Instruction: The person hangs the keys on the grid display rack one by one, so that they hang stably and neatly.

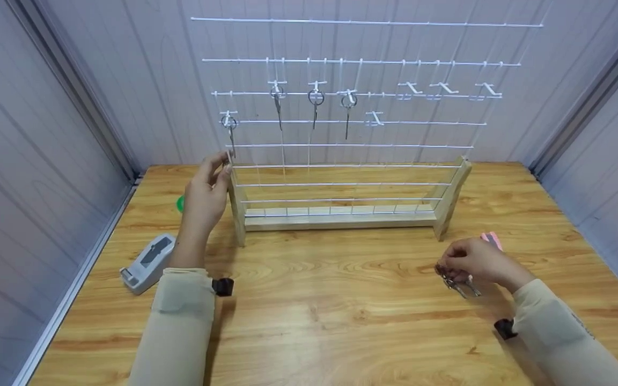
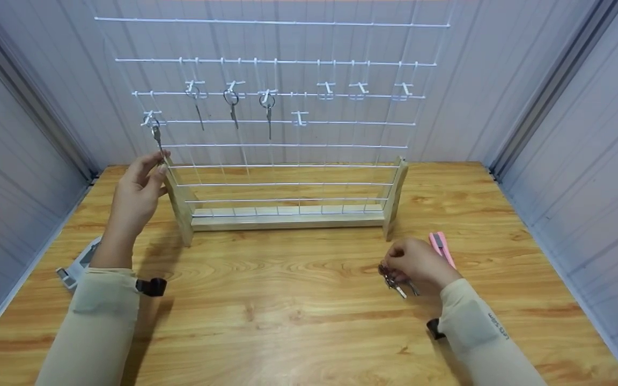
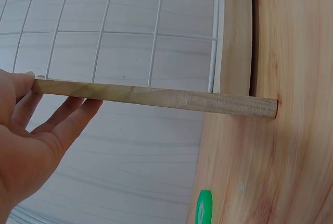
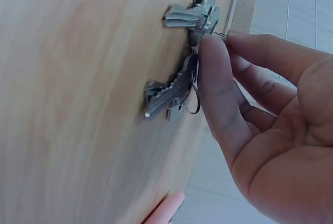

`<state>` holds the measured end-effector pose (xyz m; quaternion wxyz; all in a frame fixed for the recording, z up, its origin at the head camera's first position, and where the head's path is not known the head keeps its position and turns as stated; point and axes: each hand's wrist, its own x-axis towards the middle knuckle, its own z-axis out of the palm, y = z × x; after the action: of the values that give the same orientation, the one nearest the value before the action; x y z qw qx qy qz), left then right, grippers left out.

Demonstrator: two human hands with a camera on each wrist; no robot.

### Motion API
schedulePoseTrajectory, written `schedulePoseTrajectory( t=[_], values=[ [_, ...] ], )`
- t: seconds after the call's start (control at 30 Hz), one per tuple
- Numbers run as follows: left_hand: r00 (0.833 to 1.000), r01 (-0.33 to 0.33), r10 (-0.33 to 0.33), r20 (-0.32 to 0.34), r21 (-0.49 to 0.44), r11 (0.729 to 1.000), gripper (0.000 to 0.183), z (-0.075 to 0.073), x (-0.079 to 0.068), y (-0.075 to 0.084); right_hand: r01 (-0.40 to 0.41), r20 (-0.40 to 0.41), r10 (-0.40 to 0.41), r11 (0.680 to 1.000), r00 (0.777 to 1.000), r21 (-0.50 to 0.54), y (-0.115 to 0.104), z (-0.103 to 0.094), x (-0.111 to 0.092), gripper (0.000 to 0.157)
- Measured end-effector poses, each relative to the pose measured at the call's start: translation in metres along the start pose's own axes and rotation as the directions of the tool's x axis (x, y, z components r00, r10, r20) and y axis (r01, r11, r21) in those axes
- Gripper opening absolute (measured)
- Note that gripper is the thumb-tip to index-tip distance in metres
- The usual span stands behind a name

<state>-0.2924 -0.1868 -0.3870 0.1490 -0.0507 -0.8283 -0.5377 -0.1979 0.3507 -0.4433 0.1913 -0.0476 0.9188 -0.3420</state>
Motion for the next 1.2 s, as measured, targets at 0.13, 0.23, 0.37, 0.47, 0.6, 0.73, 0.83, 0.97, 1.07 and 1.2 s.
schedulePoseTrajectory(
  t=[0.13,0.23,0.37,0.47,0.6,0.73,0.83,0.97,1.07,1.2],
  values=[
    [1.000,0.006,-0.006,0.005,-0.010,1.000,0.039,0.000,-0.001,0.001,0.063,-0.040,-0.063,0.998,0.997,-0.010,0.003,0.002,-0.001,0.020],
    [1.000,0.010,-0.009,0.007,-0.016,1.000,0.039,0.000,-0.001,0.000,0.089,-0.059,-0.088,0.996,0.994,0.017,0.004,0.003,-0.001,0.019],
    [1.000,0.005,-0.005,0.005,-0.018,1.000,0.038,0.000,-0.001,0.000,0.092,-0.062,-0.087,0.992,0.994,0.086,0.006,0.004,-0.002,0.020],
    [1.000,-0.006,0.006,0.002,-0.023,1.000,0.038,0.000,0.000,-0.001,0.100,-0.053,-0.093,0.985,0.994,0.137,0.007,0.005,-0.003,0.023],
    [1.000,-0.018,0.018,-0.001,-0.015,1.000,0.039,0.000,-0.001,0.000,0.102,-0.053,-0.093,0.970,0.994,0.219,0.008,0.006,-0.003,0.028],
    [1.000,-0.015,0.015,-0.004,0.003,1.000,0.039,0.000,-0.001,0.002,0.100,-0.058,-0.087,0.954,0.994,0.284,0.010,0.007,-0.004,0.034],
    [1.000,-0.004,0.004,-0.001,0.001,1.000,0.039,0.000,-0.001,0.003,0.109,-0.059,-0.095,0.938,0.994,0.329,0.011,0.006,-0.004,0.036],
    [1.000,0.004,-0.004,0.003,-0.004,1.000,0.040,0.000,-0.001,0.004,0.143,-0.062,-0.129,0.907,0.990,0.396,0.010,0.005,-0.004,0.035],
    [1.000,0.005,-0.005,0.005,-0.001,1.000,0.040,0.000,-0.001,0.003,0.165,-0.065,-0.152,0.874,0.986,0.457,0.006,0.004,-0.004,0.029],
    [1.000,0.014,-0.014,0.007,0.006,1.000,0.041,0.000,-0.001,0.002,0.194,-0.063,-0.190,0.822,0.980,0.536,-0.003,0.004,-0.003,0.021]
  ],
)
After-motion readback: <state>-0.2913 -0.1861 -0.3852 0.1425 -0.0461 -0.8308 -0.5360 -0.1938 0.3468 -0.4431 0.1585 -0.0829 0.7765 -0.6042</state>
